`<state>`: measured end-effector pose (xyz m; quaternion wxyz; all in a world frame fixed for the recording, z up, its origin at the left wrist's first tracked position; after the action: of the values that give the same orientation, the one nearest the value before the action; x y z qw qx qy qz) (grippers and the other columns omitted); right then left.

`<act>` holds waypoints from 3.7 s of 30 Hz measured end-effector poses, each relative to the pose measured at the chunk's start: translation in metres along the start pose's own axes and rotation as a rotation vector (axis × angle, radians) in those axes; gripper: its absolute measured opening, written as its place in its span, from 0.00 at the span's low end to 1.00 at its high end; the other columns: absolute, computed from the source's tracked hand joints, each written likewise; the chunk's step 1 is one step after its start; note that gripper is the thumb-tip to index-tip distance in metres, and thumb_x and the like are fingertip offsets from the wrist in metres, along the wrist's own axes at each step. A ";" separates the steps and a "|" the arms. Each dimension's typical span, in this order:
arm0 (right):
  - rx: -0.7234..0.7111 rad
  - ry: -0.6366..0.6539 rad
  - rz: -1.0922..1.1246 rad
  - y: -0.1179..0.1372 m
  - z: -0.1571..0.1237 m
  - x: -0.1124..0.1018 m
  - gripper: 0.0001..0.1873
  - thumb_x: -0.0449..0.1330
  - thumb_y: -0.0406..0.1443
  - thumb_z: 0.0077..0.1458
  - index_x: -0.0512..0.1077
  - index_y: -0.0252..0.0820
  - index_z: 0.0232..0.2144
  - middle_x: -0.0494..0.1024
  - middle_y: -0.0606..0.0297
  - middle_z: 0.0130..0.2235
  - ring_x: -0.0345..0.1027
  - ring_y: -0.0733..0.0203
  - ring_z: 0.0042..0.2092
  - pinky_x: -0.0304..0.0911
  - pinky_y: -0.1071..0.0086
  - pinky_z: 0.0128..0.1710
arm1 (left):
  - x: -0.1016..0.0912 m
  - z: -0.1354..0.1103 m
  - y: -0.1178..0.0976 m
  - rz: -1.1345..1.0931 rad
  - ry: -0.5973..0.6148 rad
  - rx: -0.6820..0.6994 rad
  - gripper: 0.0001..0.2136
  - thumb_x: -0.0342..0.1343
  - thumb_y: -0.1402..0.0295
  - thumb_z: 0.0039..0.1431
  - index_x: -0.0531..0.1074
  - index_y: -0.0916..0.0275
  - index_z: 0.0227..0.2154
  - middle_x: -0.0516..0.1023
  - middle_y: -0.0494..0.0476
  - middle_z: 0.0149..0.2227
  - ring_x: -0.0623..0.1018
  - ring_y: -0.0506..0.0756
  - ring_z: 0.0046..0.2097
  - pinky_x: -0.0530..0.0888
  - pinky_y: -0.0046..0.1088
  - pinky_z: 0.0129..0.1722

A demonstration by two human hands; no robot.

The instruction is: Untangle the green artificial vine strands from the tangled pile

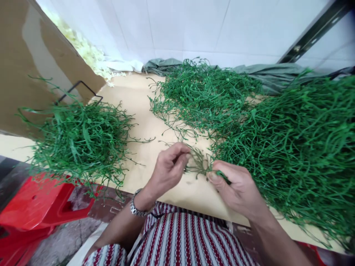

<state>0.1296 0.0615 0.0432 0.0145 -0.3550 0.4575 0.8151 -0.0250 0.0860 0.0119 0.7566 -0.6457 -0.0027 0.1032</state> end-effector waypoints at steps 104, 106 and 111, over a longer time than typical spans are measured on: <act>0.123 -0.161 0.033 -0.043 0.024 0.028 0.02 0.52 0.32 0.54 0.64 0.39 0.30 0.68 0.67 0.27 0.62 0.66 0.29 0.57 0.73 0.29 | 0.019 -0.016 -0.016 0.354 0.137 0.213 0.07 0.51 0.78 0.51 0.70 0.62 0.31 0.65 0.49 0.23 0.68 0.52 0.31 0.63 0.32 0.37; 0.087 -0.199 -0.060 -0.038 0.022 0.026 0.02 0.53 0.31 0.54 0.64 0.39 0.29 0.67 0.68 0.25 0.60 0.66 0.27 0.55 0.73 0.28 | 0.020 -0.017 -0.020 0.455 0.108 0.275 0.07 0.51 0.78 0.52 0.70 0.62 0.31 0.67 0.50 0.23 0.67 0.52 0.31 0.62 0.33 0.38; 0.023 -0.119 -0.048 -0.033 0.024 0.031 0.02 0.52 0.30 0.54 0.64 0.40 0.30 0.67 0.66 0.27 0.61 0.65 0.29 0.57 0.72 0.30 | 0.025 -0.019 -0.021 0.580 0.109 0.337 0.07 0.49 0.77 0.53 0.70 0.63 0.33 0.70 0.53 0.25 0.68 0.53 0.33 0.62 0.34 0.38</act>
<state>0.1048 0.0893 0.0087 0.0654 -0.3165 0.4567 0.8289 0.0056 0.0683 0.0261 0.7908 -0.4900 0.2388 0.2784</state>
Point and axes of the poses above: each hand's wrist, its own z-axis towards the middle knuckle, its own x-axis out of the palm, y = z × x, the point moved 9 cm from there along z, towards the middle knuckle
